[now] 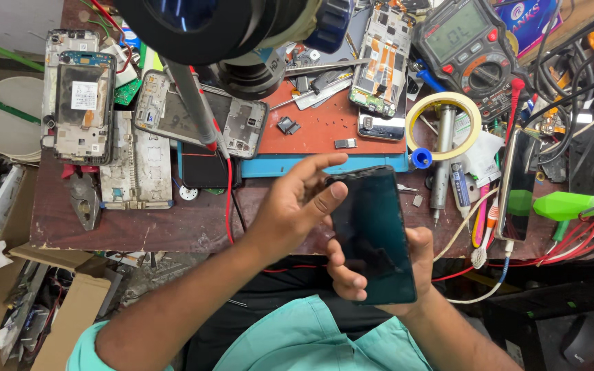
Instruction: The person applies adhesive tape to a small component using tweezers, places it on a disassembled smartphone, and wipes the area with a tissue. The person briefly powers on the phone to check the display, then continues cleaning the component area.
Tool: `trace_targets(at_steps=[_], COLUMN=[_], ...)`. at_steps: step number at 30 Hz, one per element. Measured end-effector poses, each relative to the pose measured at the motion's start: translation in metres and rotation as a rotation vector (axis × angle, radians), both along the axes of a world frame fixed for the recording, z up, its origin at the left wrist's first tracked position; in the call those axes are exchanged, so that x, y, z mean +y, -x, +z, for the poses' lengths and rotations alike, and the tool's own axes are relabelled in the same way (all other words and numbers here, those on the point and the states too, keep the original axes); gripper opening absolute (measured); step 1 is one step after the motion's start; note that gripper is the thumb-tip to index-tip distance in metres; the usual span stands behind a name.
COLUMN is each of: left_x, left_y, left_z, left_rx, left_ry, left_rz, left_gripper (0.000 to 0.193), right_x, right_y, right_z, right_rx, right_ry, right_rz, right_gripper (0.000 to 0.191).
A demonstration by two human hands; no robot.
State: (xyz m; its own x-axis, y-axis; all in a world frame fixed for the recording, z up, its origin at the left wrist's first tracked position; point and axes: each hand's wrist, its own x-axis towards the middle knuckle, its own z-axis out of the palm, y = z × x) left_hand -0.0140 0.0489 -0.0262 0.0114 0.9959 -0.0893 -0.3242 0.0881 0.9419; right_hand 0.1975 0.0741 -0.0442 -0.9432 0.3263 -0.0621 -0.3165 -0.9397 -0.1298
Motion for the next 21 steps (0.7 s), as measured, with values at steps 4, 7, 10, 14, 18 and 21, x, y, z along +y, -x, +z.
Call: trace_targets(at_steps=[4,7,10,14,18,21], left_x=[-0.010,-0.015,-0.017,-0.016,-0.016,-0.017], left_y=[-0.017,-0.021,-0.019,-0.020,-0.019,-0.018], left_z=[-0.002,0.001,0.002,0.001,0.000,0.000], left_rx=[0.149,0.124,0.071,0.079,0.080,0.055], left_ry=[-0.137,-0.104,-0.094,-0.045,-0.126,-0.096], left_rz=[0.001,-0.054,-0.085,-0.089,-0.079,-0.104], left_gripper=[0.072,0.077,0.075,0.072,0.071,0.073], right_x=[0.001,0.001,0.000,-0.004,-0.006,-0.007], right_y=[-0.001,-0.002,-0.003,-0.004,-0.003,-0.002], right_z=[-0.004,-0.007,-0.007,-0.004,0.001,0.004], right_rx=[0.064,0.078,0.066,-0.021,-0.032,-0.019], right_ry=[-0.012,-0.030,-0.028,-0.118,-0.130,-0.119], right_rz=[-0.034,-0.015,-0.036,-0.105,-0.114,-0.120], right_gripper=[0.083,0.089,0.086,0.087,0.089,0.092])
